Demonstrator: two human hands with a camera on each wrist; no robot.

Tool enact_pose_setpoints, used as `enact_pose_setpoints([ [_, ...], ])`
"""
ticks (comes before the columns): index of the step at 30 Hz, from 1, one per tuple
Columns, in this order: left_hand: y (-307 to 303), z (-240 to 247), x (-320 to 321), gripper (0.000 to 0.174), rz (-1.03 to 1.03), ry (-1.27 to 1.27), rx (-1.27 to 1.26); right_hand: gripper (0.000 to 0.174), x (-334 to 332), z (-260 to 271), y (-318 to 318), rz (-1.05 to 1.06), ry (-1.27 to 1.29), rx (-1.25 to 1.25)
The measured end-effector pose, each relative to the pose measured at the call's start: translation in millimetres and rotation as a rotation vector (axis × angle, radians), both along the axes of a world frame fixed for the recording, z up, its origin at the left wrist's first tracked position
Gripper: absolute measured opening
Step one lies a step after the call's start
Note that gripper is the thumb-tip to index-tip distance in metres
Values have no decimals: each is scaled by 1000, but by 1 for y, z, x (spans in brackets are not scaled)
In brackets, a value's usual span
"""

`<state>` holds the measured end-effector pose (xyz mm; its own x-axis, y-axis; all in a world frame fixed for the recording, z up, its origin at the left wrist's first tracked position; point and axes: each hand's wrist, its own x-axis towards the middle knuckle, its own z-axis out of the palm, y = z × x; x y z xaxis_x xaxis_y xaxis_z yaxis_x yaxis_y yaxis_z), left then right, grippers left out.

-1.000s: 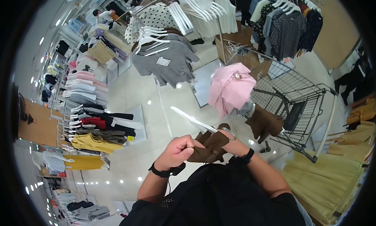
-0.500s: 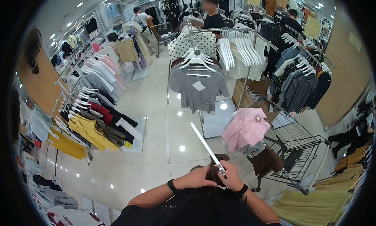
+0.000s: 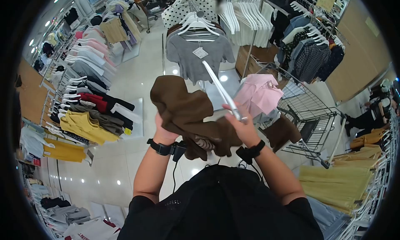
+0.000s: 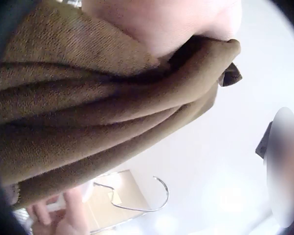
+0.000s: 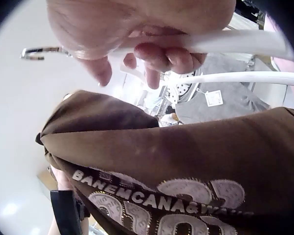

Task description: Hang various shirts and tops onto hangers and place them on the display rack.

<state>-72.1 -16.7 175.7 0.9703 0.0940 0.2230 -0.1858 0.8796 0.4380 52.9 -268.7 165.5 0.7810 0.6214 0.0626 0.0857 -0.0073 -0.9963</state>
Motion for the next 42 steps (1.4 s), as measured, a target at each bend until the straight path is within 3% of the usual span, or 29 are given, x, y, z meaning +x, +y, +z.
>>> enact_pose_setpoints([
  [1, -3, 15, -2, 51, 20, -95, 1, 41, 0, -2, 8, -8, 4, -3],
  [3, -6, 26, 0, 50, 56, -236, 5, 51, -4, -10, 27, 171, -66, -32],
  [4, -6, 26, 2, 50, 46, -232, 4, 54, -14, -4, 34, 209, 144, 28],
  [6, -6, 27, 9, 50, -81, -309, -82, 51, -16, -9, 43, 284, 52, -77],
  [10, -5, 27, 4, 50, 103, -221, 60, 46, -17, -8, 37, 216, 150, -96],
  [12, -2, 23, 0, 50, 157, -163, 50, 38, -9, 8, 24, 157, 23, -138],
  [13, 2, 18, -7, 47, 216, -25, 82, 27, -8, 27, 18, 79, 75, -53],
  [14, 8, 10, -14, 47, 216, -24, 84, 27, 0, 33, 11, 79, 76, -50],
  [16, 20, 3, -20, 44, 428, 241, 644, 21, 23, 47, -7, 16, 29, 54],
  [17, 25, 7, -19, 44, 423, 238, 651, 18, 29, 61, -15, 24, -2, 55],
  [19, 24, 27, -11, 48, 472, 334, 1004, 16, 34, 76, -25, 26, 23, 20],
  [20, 16, 35, -4, 48, 474, 335, 1010, 15, 36, 80, -27, 34, 52, -22],
  [24, -75, 79, 35, 50, 608, 99, 1590, 17, 47, 81, -32, 136, 106, -11],
  [26, -102, 69, 66, 44, 456, -48, 1775, 17, 59, 69, -36, 161, -85, 0],
  [27, -112, 68, 77, 33, 171, 164, 1698, 17, 66, 63, -40, 172, -164, -6],
  [30, -138, 55, 105, 21, 231, 197, 1503, 18, 87, 65, -68, 152, -173, -23],
  [31, -142, 62, 106, 20, 39, 414, 1258, 18, 95, 67, -79, 125, -111, -39],
  [32, -146, 56, 111, 20, 27, 423, 1255, 18, 101, 59, -90, 122, -98, -44],
  [34, -156, 47, 122, 21, 177, 275, 831, 20, 115, 42, -111, -16, 88, 76],
  [36, -161, 46, 133, 22, 183, 217, 824, 22, 128, 36, -128, -34, 77, 38],
  [38, -166, 43, 145, 23, 179, 94, 940, 24, 138, 26, -135, 52, 35, 178],
  [42, -197, 52, 166, 25, 256, -15, 1049, 34, 146, 14, -141, 160, -29, 66],
])
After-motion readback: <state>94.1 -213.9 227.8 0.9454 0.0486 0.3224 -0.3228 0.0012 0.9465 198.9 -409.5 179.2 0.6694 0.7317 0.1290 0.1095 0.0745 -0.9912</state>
